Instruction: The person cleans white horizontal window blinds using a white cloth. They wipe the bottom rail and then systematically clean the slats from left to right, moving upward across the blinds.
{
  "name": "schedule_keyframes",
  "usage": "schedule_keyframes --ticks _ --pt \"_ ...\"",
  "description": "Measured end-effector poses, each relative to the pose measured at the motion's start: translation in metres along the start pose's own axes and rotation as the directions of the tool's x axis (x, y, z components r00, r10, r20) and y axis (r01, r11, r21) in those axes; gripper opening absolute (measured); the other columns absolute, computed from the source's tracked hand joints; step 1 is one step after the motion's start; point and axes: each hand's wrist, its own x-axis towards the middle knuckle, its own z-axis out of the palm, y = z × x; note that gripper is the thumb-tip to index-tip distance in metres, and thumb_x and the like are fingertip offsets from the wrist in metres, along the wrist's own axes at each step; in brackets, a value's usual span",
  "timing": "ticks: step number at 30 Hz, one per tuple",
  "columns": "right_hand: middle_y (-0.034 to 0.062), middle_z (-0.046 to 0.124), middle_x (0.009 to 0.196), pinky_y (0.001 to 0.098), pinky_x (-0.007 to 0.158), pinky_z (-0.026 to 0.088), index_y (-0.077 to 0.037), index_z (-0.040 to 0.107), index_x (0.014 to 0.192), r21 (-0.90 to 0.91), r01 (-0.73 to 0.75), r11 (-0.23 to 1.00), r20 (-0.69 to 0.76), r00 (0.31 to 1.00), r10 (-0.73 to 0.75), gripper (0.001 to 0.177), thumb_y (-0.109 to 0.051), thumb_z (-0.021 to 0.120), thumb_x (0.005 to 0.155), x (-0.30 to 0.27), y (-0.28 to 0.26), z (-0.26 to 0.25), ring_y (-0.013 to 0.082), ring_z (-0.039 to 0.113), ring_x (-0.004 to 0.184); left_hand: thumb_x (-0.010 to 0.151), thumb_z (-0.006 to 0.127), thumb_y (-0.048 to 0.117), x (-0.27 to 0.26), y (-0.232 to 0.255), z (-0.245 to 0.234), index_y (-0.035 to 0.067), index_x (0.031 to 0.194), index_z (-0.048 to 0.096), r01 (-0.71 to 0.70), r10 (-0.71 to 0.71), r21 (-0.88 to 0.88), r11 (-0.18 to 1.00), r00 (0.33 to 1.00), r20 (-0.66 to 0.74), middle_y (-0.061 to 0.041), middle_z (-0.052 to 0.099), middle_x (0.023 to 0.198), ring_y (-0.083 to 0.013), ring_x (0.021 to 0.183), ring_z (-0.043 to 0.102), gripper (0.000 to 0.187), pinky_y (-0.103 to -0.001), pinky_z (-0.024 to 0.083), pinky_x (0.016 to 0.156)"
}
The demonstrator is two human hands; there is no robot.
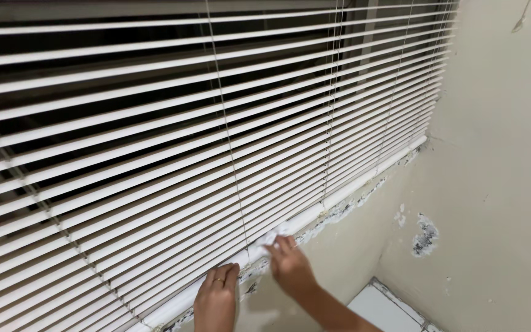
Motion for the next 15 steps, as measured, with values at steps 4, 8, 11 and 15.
schedule_keyframes --ticks 4,8,11,15 --pt "0.0249 0.064 0.122 0.0499 0.096 0.053 -0.009 0.071 0.119 -0.203 -0.165 0.965 0.051 0.983 0.178 0.033 -0.003 0.063 0.088 0.011 0.068 -0.009 0.0433 0.056 0.117 0.076 0.066 0.004 -0.001 0.0 0.006 0.011 0.109 0.076 0.031 -0.03 0.037 0.999 0.999 -0.033 0.002 0.072 0.109 -0.0184 0.102 0.067 0.035 -0.033 0.056 0.086" --pt "0.0222 0.065 0.125 0.0486 0.101 0.051 -0.011 0.07 0.118 -0.224 -0.329 0.917 -0.005 0.942 0.336 0.042 0.002 0.06 0.08 0.02 0.108 -0.038 0.0416 0.056 0.121 0.077 0.066 0.004 -0.002 -0.004 0.009 0.012 0.109 0.076 0.007 -0.006 0.018 1.0 0.997 -0.076 0.003 0.073 0.11 -0.0178 0.101 0.068 0.035 -0.032 0.057 0.085" --pt "0.0249 0.065 0.123 0.0499 0.099 0.05 -0.009 0.07 0.117 -0.231 -0.334 0.914 -0.114 0.942 0.315 0.043 0.005 0.059 0.078 0.016 0.106 -0.025 0.0444 0.055 0.12 0.074 0.065 0.002 -0.004 -0.009 0.013 0.01 0.112 0.076 -0.034 0.036 0.035 0.999 0.998 -0.049 0.001 0.073 0.111 -0.0186 0.102 0.068 0.04 -0.031 0.057 0.086" --pt "0.0263 0.064 0.113 0.0482 0.095 0.053 -0.008 0.068 0.125 -0.154 -0.235 0.96 -0.159 0.965 0.21 0.042 0.003 0.057 0.085 -0.008 0.081 0.01 0.0418 0.06 0.112 0.076 0.064 0.006 -0.005 -0.007 0.027 0.011 0.11 0.076 -0.013 0.02 0.091 0.996 0.997 -0.08 0.001 0.073 0.11 -0.0198 0.101 0.068 0.037 -0.033 0.057 0.087"
